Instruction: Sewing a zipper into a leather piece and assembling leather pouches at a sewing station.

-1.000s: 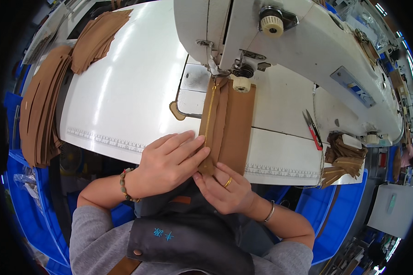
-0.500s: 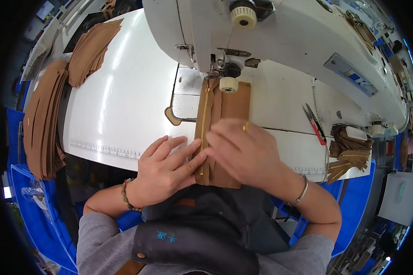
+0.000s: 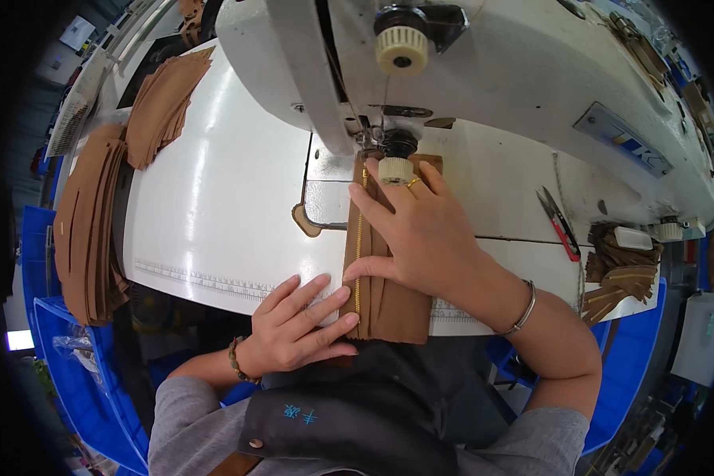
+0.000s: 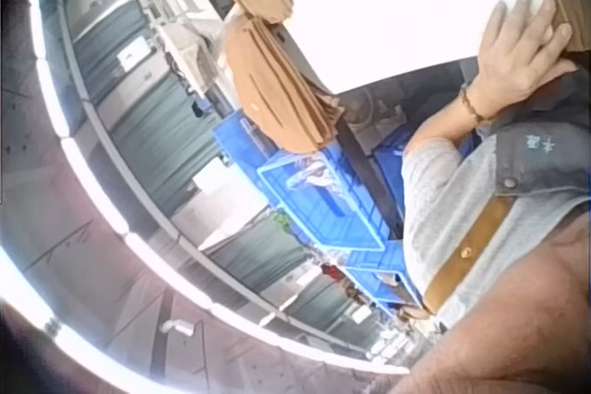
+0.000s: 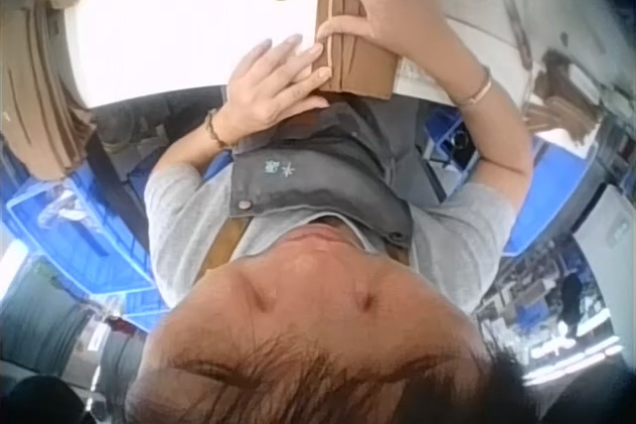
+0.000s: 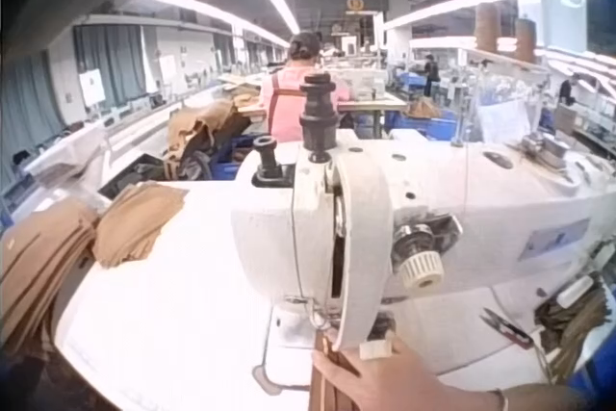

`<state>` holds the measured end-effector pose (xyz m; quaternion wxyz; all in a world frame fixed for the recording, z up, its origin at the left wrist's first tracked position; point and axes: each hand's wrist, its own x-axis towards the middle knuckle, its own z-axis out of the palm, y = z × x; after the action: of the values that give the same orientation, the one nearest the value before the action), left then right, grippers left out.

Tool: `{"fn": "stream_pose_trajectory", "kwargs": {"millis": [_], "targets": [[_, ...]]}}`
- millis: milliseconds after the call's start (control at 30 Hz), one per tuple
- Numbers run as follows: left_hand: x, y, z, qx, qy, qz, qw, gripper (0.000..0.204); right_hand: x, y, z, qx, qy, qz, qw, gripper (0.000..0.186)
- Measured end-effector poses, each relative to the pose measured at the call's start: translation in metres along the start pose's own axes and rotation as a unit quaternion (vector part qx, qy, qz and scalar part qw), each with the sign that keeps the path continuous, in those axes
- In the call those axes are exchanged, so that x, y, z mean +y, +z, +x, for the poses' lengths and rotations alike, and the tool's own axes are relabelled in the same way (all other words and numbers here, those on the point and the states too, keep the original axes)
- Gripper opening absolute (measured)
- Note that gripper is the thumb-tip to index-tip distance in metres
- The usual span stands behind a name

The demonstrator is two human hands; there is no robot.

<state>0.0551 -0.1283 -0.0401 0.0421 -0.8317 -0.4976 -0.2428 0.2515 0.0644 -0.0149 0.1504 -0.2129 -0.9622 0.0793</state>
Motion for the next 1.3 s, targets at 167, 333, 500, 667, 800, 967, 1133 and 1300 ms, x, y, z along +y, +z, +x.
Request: {"fn": "stream_pose_trajectory", "kwargs": {"millis": [167, 333, 500, 667, 800, 967, 1133, 1300], "targets": [[-0.018, -0.024, -0.036, 0.017, -0.038, 0.039, 0.998, 0.052, -0.004, -0.006, 0.001, -0.009, -0.001, -0.010, 1.000, 0.101], [-0.113, -0.111, -0.084, 0.026, -0.263, 0.319, 0.910, 0.037, -0.008, -0.007, 0.004, 0.009, -0.022, -0.026, 0.999, 0.100], [-0.207, -0.202, -0.129, 0.050, -0.368, 0.522, 0.768, 0.034, -0.006, -0.005, 0.003, 0.007, -0.014, -0.046, 0.999, 0.100], [-0.230, -0.217, -0.153, -0.026, -0.423, 0.562, 0.711, 0.040, -0.004, -0.001, 0.001, 0.014, -0.019, -0.065, 0.998, 0.100], [-0.228, -0.248, -0.151, -0.042, -0.511, 0.463, 0.723, 0.035, -0.004, -0.002, 0.000, 0.015, -0.020, -0.059, 0.998, 0.099], [-0.220, -0.285, -0.142, -0.039, -0.531, 0.318, 0.784, 0.036, -0.004, -0.001, 0.001, 0.032, -0.022, -0.043, 0.998, 0.096], [-0.204, -0.268, -0.150, -0.085, -0.438, 0.425, 0.788, 0.035, -0.003, 0.002, 0.000, 0.044, -0.023, -0.027, 0.998, 0.094], [-0.213, -0.275, -0.155, -0.034, -0.465, 0.357, 0.810, 0.030, -0.002, 0.003, -0.001, 0.041, -0.013, -0.021, 0.999, 0.093]]}}
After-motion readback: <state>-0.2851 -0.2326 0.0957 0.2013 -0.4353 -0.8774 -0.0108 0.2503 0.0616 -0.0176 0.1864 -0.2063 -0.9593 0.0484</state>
